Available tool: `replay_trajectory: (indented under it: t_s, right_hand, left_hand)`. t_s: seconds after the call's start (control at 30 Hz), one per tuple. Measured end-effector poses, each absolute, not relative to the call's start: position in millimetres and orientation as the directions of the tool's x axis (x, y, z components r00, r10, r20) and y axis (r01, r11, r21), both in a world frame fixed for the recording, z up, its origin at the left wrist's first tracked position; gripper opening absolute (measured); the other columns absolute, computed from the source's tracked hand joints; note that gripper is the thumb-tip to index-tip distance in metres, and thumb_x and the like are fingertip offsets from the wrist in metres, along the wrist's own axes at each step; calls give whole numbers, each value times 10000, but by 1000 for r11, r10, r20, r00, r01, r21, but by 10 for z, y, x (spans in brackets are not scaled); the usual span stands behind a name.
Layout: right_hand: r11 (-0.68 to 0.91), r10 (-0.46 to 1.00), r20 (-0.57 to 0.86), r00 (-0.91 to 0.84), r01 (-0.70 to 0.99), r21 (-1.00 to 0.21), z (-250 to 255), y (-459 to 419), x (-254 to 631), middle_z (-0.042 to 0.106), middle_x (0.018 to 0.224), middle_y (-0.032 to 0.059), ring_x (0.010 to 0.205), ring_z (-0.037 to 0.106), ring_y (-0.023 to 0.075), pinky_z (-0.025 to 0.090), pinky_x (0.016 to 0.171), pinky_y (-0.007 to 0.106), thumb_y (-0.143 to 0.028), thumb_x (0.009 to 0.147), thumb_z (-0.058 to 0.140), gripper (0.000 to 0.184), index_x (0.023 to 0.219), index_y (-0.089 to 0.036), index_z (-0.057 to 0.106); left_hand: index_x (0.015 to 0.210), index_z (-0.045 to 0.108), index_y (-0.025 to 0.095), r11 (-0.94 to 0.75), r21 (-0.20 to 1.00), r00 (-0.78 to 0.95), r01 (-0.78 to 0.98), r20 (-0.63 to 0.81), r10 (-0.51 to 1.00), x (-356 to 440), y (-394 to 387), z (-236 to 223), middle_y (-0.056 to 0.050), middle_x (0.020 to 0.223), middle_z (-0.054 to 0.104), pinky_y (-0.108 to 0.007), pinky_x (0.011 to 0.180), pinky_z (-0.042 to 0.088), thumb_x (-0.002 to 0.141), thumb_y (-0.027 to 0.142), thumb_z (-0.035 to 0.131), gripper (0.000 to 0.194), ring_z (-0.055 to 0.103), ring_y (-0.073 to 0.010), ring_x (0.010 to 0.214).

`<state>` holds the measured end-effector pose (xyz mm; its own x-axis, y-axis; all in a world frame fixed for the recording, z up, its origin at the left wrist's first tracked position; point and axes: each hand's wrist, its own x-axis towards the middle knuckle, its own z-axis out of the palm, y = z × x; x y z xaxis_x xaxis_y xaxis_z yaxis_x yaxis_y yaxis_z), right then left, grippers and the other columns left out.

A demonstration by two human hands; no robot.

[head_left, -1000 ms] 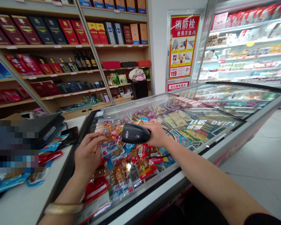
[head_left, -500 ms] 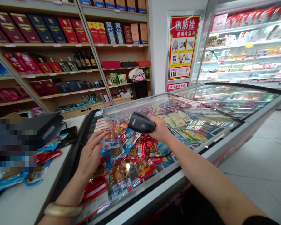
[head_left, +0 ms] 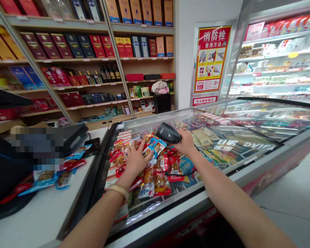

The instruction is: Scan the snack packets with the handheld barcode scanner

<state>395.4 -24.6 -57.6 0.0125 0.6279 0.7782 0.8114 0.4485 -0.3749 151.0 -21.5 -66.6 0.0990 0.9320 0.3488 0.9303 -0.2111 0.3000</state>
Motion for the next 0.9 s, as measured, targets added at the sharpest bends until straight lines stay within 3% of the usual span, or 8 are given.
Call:
replay_trajectory:
  t_s: [0.23,0.33,0.47,0.57,0.67,0.73,0.8,0.9]
  right_hand:
    - [400,660,751,21,836,-374,-594,-245,3978,758,780,59,774,693,256,390,692,310,-385,708,745,215,841,-216,738]
    - [405,672,740,4,835,-372,-595,-248,3983,764,789,61,752,693,246,384,682,310,-399,724,740,243,880,-212,750]
    - [412,668,744,2,832,-372,-583,-253,3983,771,819,67,794,701,257,386,704,318,-426,709,766,281,892,-213,755]
    - [419,657,754,-3,833,-361,-576,-258,3982,771,823,66,819,700,255,379,711,319,-419,737,744,246,873,-214,748]
    - [416,652,758,-3,838,-354,-583,-257,3981,765,803,55,802,693,249,366,701,318,-409,722,753,237,861,-217,738]
    - [404,650,760,-1,847,-345,-598,-251,3977,756,784,49,785,686,245,359,697,317,-401,700,766,221,816,-218,721]
    - [401,646,763,-8,855,-330,-619,-242,3972,751,787,45,783,678,237,357,703,317,-374,690,765,192,787,-220,705]
    - [415,645,763,-38,856,-308,-648,-232,3968,757,829,44,810,673,231,360,724,320,-318,689,750,178,836,-224,712]
  left_hand:
    - [1532,433,288,-203,270,121,941,292,949,1655,21,-503,-167,1629,319,-683,1163,201,905,596,495,702,234,-445,1501]
    - [1493,489,264,-217,271,86,938,424,901,1440,79,-412,-168,1588,398,-685,1168,179,920,533,478,633,271,-417,1494]
    - [1375,582,132,-170,288,-44,942,609,792,820,147,-180,-231,1433,530,-573,1129,338,884,411,491,571,487,-376,1340]
    - [1281,606,99,-25,303,-172,953,603,779,273,202,-19,-262,1391,540,-614,1061,383,854,432,500,552,499,-428,1303]
    - [1122,620,116,175,317,-319,932,492,810,-179,300,19,-280,1338,571,-669,957,440,755,467,599,508,537,-497,1245]
    - [873,602,150,255,320,-377,912,417,827,-404,399,-36,-251,1136,664,-696,871,468,664,479,651,393,599,-525,1139]
    - [661,506,192,262,334,-385,905,385,839,-570,505,-132,-156,796,677,-729,800,466,606,507,654,353,640,-533,1030]
    - [535,460,211,175,380,-352,909,469,810,-711,609,-280,-47,456,454,-764,769,423,554,582,647,416,664,-525,925]
